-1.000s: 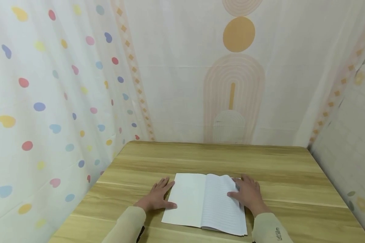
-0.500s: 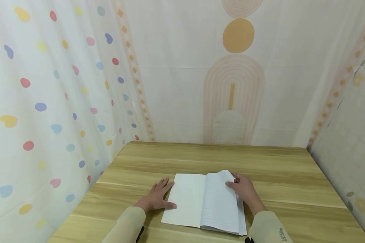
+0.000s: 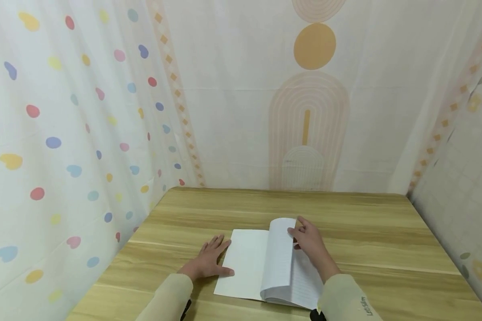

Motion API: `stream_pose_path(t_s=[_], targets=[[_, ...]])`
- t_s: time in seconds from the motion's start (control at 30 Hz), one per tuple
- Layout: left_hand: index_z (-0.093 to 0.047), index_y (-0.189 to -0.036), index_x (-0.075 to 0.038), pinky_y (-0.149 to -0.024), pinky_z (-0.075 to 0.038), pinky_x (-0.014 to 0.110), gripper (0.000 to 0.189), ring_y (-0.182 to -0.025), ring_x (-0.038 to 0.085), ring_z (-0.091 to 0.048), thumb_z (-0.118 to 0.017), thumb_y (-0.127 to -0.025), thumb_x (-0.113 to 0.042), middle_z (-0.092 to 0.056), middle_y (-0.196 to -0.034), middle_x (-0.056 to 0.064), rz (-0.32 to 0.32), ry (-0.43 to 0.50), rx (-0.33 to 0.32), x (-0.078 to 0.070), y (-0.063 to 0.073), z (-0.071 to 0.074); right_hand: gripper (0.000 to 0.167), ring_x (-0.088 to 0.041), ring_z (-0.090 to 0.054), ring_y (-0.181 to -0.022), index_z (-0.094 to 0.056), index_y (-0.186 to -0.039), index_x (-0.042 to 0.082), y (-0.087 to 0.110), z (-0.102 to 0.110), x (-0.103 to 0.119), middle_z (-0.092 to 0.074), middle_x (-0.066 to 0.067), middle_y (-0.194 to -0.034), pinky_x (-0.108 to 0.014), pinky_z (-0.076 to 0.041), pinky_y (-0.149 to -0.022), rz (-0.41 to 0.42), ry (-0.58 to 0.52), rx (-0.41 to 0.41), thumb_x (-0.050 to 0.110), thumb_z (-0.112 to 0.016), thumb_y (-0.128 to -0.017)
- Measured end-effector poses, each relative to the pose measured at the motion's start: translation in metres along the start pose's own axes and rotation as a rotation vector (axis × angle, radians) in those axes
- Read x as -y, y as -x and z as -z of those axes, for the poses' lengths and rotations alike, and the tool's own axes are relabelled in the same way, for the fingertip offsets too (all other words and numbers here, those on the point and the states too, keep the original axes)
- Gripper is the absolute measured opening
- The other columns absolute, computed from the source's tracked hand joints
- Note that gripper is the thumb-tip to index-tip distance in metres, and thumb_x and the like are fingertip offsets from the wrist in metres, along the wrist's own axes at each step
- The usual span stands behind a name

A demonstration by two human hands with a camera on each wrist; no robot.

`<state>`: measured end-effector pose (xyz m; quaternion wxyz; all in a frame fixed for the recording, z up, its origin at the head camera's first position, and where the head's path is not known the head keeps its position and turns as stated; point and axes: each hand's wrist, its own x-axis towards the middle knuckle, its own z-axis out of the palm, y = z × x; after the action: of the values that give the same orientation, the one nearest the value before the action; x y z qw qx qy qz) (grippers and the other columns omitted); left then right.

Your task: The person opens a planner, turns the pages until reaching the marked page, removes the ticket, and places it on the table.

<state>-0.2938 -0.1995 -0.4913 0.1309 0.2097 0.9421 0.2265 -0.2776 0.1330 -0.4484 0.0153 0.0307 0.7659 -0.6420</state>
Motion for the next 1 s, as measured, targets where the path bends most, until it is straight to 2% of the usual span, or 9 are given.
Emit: stream_pose_path(t_s=[0.13,0.23,0.4,0.5,0.6,0.67,0.73,0.9,1.0], targets=[[-0.029,-0.156,-0.006,-0.118,-0.003,0.058,0.100,-0.150,0.040,-0.004,-0.078,-0.081,-0.051,-0.010,-0.163,0.023,0.001,-0.001,-0.005,-0.002,0.001,0.000,0.065,-0.014,-0.063,-0.074,-0.025,-0.153,-0.006,0.002,-0.011,0.005,-0.062,-0.011,-0.096,-0.031,-0.057,-0.071,0.020,-0.103,0.015,0.012,-0.057,-0.100],[-0.030,-0.156,-0.006,-0.118,-0.003,0.058,0.100,-0.150,0.040,-0.005,-0.079,-0.081,-0.050,-0.011,-0.163,0.023,0.000,-0.001,-0.011,-0.003,0.001,0.001,0.065,-0.016,-0.065,-0.079,-0.021,-0.156,-0.003,0.006,-0.019,0.008,-0.061,-0.017,-0.104,-0.030,-0.057,-0.075,0.037,-0.150,0.022,0.012,-0.054,-0.102],[-0.030,-0.156,-0.006,-0.118,-0.003,0.058,0.100,-0.150,0.040,-0.004,-0.079,-0.081,-0.050,-0.011,-0.163,0.023,0.002,0.014,-0.012,-0.002,0.001,0.001,0.073,-0.020,-0.065,-0.097,-0.009,-0.159,0.003,0.009,-0.035,0.011,-0.050,-0.035,-0.134,-0.036,-0.056,-0.085,0.085,-0.167,0.033,0.015,-0.054,-0.103],[-0.030,-0.156,-0.007,-0.118,-0.002,0.058,0.099,-0.150,0.039,-0.003,-0.078,-0.080,-0.051,-0.011,-0.163,0.022,0.004,0.026,-0.011,0.000,0.001,0.001,0.076,-0.026,-0.064,-0.105,-0.004,-0.159,0.002,0.011,-0.043,0.011,-0.050,-0.034,-0.135,-0.043,-0.053,-0.091,0.112,-0.186,0.041,0.016,-0.054,-0.103],[-0.031,-0.156,-0.008,-0.119,-0.001,0.057,0.099,-0.151,0.038,-0.003,-0.078,-0.081,-0.052,-0.010,-0.164,0.021,0.008,0.031,-0.013,0.001,0.000,0.000,0.071,-0.035,-0.063,-0.114,-0.008,-0.158,0.000,0.013,-0.049,0.005,-0.056,-0.029,-0.133,-0.049,-0.049,-0.098,0.139,-0.169,0.063,0.019,-0.051,-0.105],[-0.032,-0.156,-0.008,-0.118,-0.001,0.057,0.098,-0.150,0.038,-0.003,-0.078,-0.080,-0.052,-0.010,-0.163,0.021,0.004,0.039,-0.016,0.001,0.000,0.001,0.066,-0.036,-0.059,-0.121,-0.017,-0.157,0.000,0.014,-0.052,0.000,-0.059,-0.024,-0.132,-0.051,-0.045,-0.102,0.170,-0.084,0.076,0.022,-0.051,-0.105],[-0.032,-0.155,-0.008,-0.119,-0.001,0.057,0.096,-0.150,0.038,-0.003,-0.076,-0.082,-0.053,-0.010,-0.164,0.021,0.006,0.049,-0.017,0.001,0.000,0.001,0.061,-0.036,-0.057,-0.123,-0.029,-0.154,0.000,0.016,-0.054,-0.007,-0.063,-0.019,-0.129,-0.053,-0.042,-0.104,0.228,0.070,0.097,0.026,-0.053,-0.104],[-0.037,-0.152,-0.004,-0.118,-0.002,0.059,0.068,-0.149,0.041,-0.007,-0.057,-0.099,-0.042,-0.016,-0.162,0.024,-0.018,0.114,-0.054,0.002,0.000,0.002,0.054,-0.039,-0.049,-0.130,-0.057,-0.139,0.005,0.021,-0.058,-0.027,-0.062,-0.014,-0.132,-0.064,-0.028,-0.110,0.444,0.648,0.203,0.036,-0.064,-0.095],[-0.039,-0.150,0.001,-0.116,-0.001,0.062,0.053,-0.148,0.044,-0.009,-0.038,-0.108,-0.031,-0.020,-0.159,0.027,-0.036,0.191,-0.089,0.003,0.000,0.003,0.053,-0.040,-0.042,-0.136,-0.064,-0.132,0.011,0.025,-0.059,-0.034,-0.056,-0.014,-0.139,-0.069,-0.017,-0.110,0.520,0.903,0.279,0.044,-0.066,-0.091]])
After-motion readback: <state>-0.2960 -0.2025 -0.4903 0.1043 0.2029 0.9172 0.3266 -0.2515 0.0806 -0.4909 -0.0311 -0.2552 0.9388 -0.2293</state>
